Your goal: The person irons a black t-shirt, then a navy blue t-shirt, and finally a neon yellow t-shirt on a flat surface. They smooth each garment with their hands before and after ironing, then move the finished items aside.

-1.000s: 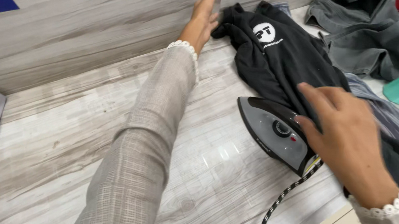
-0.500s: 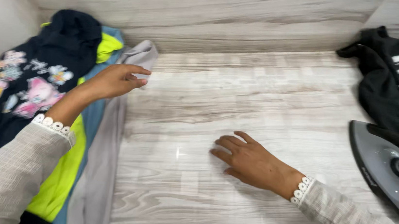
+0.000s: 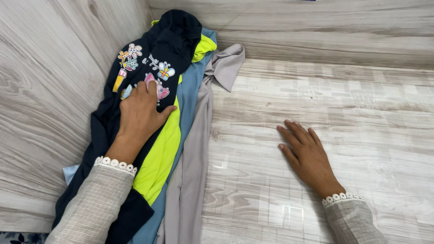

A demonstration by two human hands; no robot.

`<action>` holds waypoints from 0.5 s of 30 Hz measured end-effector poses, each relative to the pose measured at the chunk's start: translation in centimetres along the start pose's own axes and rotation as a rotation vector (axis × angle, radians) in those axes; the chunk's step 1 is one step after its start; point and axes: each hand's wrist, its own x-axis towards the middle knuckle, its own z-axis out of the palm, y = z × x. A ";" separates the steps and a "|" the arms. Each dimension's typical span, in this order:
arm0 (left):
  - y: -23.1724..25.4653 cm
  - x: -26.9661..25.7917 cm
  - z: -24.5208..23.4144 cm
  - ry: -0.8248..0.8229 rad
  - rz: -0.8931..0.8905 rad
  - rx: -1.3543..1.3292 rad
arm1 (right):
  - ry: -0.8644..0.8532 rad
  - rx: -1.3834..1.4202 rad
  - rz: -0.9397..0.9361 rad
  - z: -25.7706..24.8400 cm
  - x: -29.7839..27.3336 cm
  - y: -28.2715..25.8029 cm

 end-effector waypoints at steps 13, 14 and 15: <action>-1.1 -1.1 3.3 0.181 0.090 -0.267 | 0.076 0.008 -0.054 -0.5 -1.1 -0.5; -1.0 -1.2 3.1 0.165 0.072 -0.273 | 0.073 0.038 -0.056 -0.7 -1.1 -0.6; -0.8 -1.3 2.8 0.149 0.054 -0.279 | 0.070 0.068 -0.058 -1.1 -1.1 -0.6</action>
